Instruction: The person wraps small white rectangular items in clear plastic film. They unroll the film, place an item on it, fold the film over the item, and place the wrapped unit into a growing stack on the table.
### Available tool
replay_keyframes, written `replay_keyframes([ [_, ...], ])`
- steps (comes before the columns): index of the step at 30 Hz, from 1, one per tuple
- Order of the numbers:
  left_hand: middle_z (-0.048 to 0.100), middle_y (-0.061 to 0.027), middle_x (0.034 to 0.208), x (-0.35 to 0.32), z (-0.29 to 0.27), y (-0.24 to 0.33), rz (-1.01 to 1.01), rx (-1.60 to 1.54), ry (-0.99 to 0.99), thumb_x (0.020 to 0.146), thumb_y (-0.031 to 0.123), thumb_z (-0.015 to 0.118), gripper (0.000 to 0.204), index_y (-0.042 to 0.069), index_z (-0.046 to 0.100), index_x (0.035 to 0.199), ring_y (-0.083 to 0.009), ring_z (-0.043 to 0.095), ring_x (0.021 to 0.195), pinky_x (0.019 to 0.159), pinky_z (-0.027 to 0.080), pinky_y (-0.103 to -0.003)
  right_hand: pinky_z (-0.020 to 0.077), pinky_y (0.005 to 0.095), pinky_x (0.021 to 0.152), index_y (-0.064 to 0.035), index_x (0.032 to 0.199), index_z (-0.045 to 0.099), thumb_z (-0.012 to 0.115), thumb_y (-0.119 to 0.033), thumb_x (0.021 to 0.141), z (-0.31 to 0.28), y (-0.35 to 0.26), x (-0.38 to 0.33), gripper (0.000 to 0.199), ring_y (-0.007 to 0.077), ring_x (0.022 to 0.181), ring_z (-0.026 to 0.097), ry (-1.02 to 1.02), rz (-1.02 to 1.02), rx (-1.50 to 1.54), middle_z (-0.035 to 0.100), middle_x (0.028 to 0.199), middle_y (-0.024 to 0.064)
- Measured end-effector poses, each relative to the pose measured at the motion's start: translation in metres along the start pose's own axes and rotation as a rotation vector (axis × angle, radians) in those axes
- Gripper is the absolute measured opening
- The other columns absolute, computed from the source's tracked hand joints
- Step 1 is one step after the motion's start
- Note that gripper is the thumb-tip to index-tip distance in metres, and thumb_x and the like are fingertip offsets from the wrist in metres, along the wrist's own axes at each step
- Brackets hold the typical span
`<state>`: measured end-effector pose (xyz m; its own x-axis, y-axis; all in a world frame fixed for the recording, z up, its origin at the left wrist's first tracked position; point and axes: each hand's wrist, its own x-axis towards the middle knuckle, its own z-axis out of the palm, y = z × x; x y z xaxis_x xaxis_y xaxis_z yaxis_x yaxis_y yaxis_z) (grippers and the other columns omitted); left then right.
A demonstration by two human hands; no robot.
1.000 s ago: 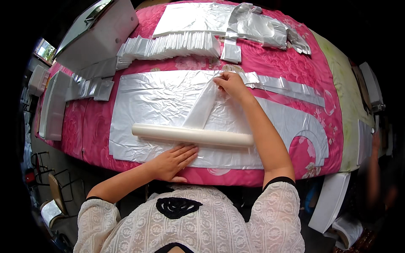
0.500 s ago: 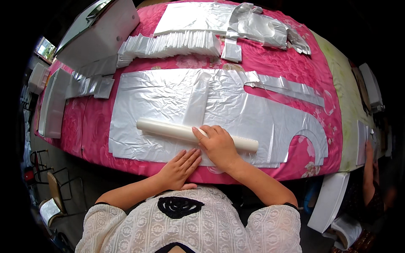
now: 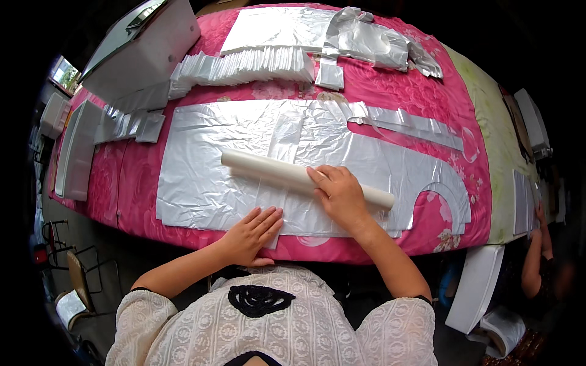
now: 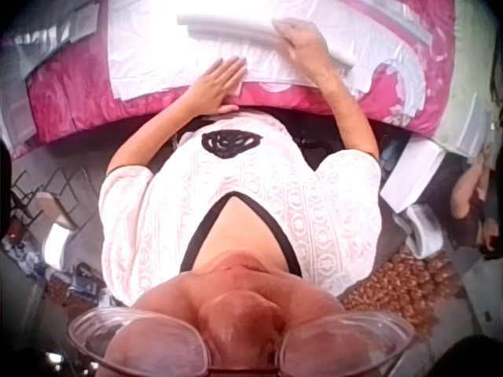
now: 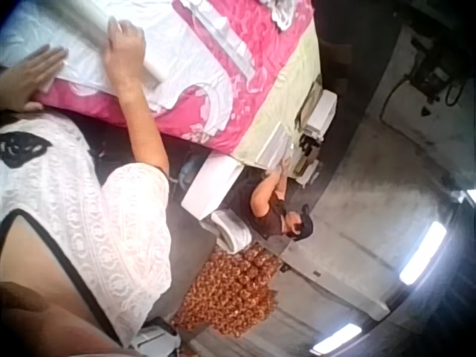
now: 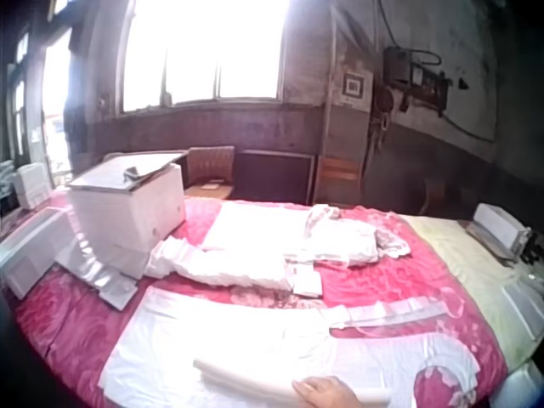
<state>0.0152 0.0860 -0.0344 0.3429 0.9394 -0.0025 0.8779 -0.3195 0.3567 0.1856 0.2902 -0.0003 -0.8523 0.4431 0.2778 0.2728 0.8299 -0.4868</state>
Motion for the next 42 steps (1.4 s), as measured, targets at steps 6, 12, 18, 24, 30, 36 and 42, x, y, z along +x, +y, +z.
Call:
replay_keyframes([
  [6, 0.027, -0.0213, 0.143, -0.001, 0.025, 0.032, -0.107, 0.237, 0.017, 0.074, 0.037, 0.06, 0.076, -0.003, 0.034, 0.133, -0.0331, 0.024, 0.134, 0.108, 0.02, -0.047, 0.0407, 0.0387, 0.089, -0.0124, 0.116, 0.059, 0.065, -0.004, 0.07, 0.034, -0.012, 0.028, 0.047, 0.0273, 0.1, 0.053, -0.012, -0.171, -0.007, 0.058, 0.111, 0.0068],
  [12, 0.029, -0.0177, 0.143, -0.002, 0.019, 0.027, -0.055, 0.123, 0.001, 0.075, 0.033, 0.06, 0.071, -0.001, 0.036, 0.133, -0.0298, 0.027, 0.134, 0.108, 0.022, -0.045, 0.0394, 0.0383, 0.093, -0.0135, 0.116, 0.059, 0.064, -0.003, 0.073, 0.046, 0.04, 0.11, 0.045, 0.0284, 0.106, 0.051, 0.064, -0.107, -0.083, 0.057, 0.115, 0.0074],
  [18, 0.037, -0.0153, 0.138, -0.019, 0.015, -0.001, 0.18, -0.128, 0.078, 0.076, 0.025, 0.065, 0.057, 0.001, 0.045, 0.125, -0.0283, 0.036, 0.129, 0.105, 0.032, -0.039, 0.0358, 0.0389, 0.1, -0.0094, 0.116, 0.058, 0.06, 0.004, 0.071, 0.038, 0.019, 0.106, 0.047, 0.0311, 0.116, 0.045, 0.125, -0.173, -0.005, 0.053, 0.122, 0.0114],
  [24, 0.048, -0.0131, 0.129, -0.027, 0.013, -0.012, 0.251, -0.17, 0.199, 0.076, 0.02, 0.065, 0.039, 0.002, 0.056, 0.11, -0.0278, 0.048, 0.118, 0.096, 0.044, -0.036, 0.0407, 0.038, 0.096, -0.0034, 0.112, 0.058, 0.056, 0.005, 0.064, 0.043, -0.023, 0.019, 0.048, 0.0308, 0.116, 0.047, -0.36, -0.378, 0.253, 0.053, 0.121, 0.0129],
  [30, 0.055, -0.014, 0.118, -0.02, 0.002, -0.012, 0.259, -0.414, 0.321, 0.074, 0.014, 0.068, 0.03, 0.0, 0.055, 0.096, -0.0293, 0.056, 0.107, 0.089, 0.048, -0.037, 0.0417, 0.0373, 0.095, 0.001, 0.11, 0.057, 0.057, 0.002, 0.067, 0.042, -0.036, 0.008, 0.043, 0.0301, 0.113, 0.048, -0.281, -0.305, 0.194, 0.054, 0.118, 0.0139],
  [36, 0.056, -0.013, 0.118, -0.006, -0.025, -0.017, 0.152, -0.426, 0.463, 0.063, 0.015, 0.075, 0.051, 0.001, 0.052, 0.106, -0.0287, 0.055, 0.109, 0.09, 0.047, -0.037, 0.0477, 0.0356, 0.081, -0.0001, 0.102, 0.061, 0.057, 0.003, 0.067, 0.059, -0.033, 0.004, 0.035, 0.0276, 0.094, 0.056, -0.074, -0.183, 0.21, 0.061, 0.103, 0.0107],
  [42, 0.056, -0.0125, 0.118, 0.007, -0.016, -0.033, -0.115, -0.095, 0.383, 0.067, 0.009, 0.065, 0.055, 0.0, 0.05, 0.119, -0.0265, 0.052, 0.111, 0.097, 0.041, -0.039, 0.0491, 0.033, 0.075, -0.0065, 0.1, 0.065, 0.065, -0.003, 0.066, 0.062, -0.031, 0.004, 0.034, 0.0254, 0.088, 0.058, -0.001, -0.171, 0.206, 0.063, 0.097, 0.0085],
])
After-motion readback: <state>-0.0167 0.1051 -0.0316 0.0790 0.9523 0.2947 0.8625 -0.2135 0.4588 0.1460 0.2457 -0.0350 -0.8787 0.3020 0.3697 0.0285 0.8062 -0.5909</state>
